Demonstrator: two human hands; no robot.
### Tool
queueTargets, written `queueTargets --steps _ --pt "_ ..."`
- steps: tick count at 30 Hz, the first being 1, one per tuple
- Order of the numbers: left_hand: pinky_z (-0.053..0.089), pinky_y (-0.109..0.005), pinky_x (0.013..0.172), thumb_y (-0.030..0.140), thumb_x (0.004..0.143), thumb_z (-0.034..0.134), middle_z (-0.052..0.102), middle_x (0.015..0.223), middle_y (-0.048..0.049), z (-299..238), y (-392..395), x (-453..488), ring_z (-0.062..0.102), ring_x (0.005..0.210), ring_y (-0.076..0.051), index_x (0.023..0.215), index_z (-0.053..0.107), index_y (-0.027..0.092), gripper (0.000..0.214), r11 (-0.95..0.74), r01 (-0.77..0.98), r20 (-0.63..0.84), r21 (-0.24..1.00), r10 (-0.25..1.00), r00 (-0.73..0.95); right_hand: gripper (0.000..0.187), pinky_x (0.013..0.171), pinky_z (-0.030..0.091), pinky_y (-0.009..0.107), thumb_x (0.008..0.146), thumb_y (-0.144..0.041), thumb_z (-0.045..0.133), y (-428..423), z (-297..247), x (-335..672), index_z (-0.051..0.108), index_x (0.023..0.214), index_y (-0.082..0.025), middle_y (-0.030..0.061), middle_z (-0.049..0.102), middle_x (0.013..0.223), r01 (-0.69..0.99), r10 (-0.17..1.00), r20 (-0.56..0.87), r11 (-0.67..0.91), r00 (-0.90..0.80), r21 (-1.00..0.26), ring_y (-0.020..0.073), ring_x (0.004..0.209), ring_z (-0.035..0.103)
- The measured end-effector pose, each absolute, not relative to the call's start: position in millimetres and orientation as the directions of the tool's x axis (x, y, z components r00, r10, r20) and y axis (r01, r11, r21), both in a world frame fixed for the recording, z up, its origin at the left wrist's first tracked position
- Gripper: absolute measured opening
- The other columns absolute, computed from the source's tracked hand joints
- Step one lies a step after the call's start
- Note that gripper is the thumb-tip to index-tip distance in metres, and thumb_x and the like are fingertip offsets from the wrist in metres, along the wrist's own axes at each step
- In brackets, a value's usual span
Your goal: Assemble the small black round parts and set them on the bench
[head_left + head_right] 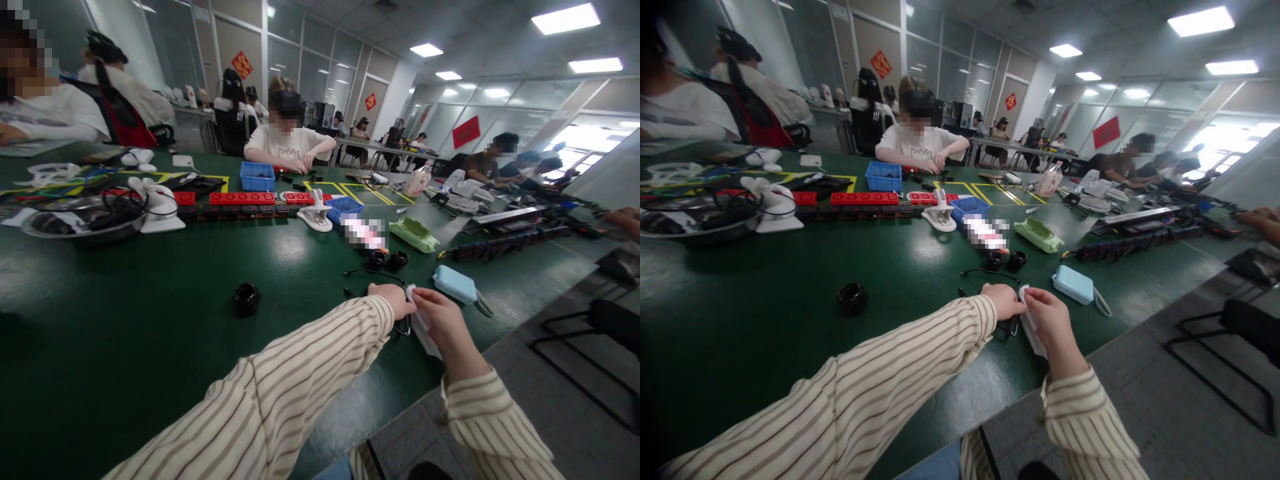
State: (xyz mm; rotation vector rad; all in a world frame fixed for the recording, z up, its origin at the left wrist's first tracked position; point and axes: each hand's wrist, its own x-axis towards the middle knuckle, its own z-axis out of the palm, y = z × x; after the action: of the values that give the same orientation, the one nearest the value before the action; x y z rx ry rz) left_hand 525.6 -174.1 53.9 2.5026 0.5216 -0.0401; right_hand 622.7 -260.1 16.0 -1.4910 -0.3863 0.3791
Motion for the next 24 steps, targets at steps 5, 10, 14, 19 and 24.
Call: queueTargets --steps 5,10,14,19,24 --pt "0.040 -0.033 0.087 0.039 0.078 0.050 0.068 0.097 -0.0022 66.2 -171.8 520.0 0.056 0.100 -0.023 0.085 0.069 0.022 0.028 -0.743 0.295 -0.095 0.600 0.300 0.949 0.032 0.052 0.048 0.021 0.053 -0.028 0.077 -270.2 21.2 620.4 0.064 0.080 -0.016 0.0009 0.063 0.067 0.005 0.415 0.058 0.127 0.908 -0.992 0.0123 0.058 0.059" --pt "0.043 -0.020 0.069 0.036 0.081 0.049 0.066 0.078 0.0032 81.1 -173.4 510.9 0.058 0.079 -0.014 0.085 0.071 0.021 0.026 -0.672 0.118 0.004 0.731 0.177 0.984 0.045 0.061 0.050 0.025 0.061 -0.031 0.070 -288.1 36.4 608.4 0.061 0.105 -0.022 0.0037 0.065 0.090 -0.009 0.536 0.139 0.265 0.833 -0.964 0.0158 0.074 0.062" --pt "0.042 -0.016 0.070 0.024 0.083 0.050 0.062 0.073 0.0013 83.1 -172.9 501.4 0.055 0.073 -0.010 0.082 0.070 0.009 0.025 -0.441 -0.101 0.151 0.892 0.079 0.985 0.051 0.060 0.048 0.023 0.058 -0.028 0.072 -297.9 47.3 597.5 0.059 0.108 -0.026 0.0024 0.063 0.095 0.056 0.548 0.216 0.293 0.808 -0.954 0.0149 0.075 0.061" --pt "0.041 -0.017 0.068 0.021 0.082 0.051 0.059 0.069 0.0015 82.4 -174.1 495.3 0.052 0.069 -0.009 0.076 0.067 0.008 0.022 -0.306 -0.103 0.115 0.946 0.022 0.993 0.045 0.046 0.042 0.020 0.052 -0.036 0.077 -294.6 56.1 602.3 0.062 0.090 -0.020 -0.0007 0.061 0.069 0.142 0.489 0.257 0.259 0.834 -0.955 0.0108 0.053 0.054" --pt "0.040 -0.017 0.067 0.022 0.081 0.051 0.060 0.069 0.0019 80.9 -175.8 495.8 0.052 0.066 -0.009 0.072 0.067 0.011 0.022 -0.317 -0.128 0.125 0.940 -0.029 0.992 0.039 0.037 0.035 0.019 0.051 -0.045 0.076 -287.4 59.3 603.1 0.056 0.065 -0.015 -0.0043 0.051 0.049 0.151 0.405 0.257 0.275 0.877 -0.950 0.0078 0.039 0.045"
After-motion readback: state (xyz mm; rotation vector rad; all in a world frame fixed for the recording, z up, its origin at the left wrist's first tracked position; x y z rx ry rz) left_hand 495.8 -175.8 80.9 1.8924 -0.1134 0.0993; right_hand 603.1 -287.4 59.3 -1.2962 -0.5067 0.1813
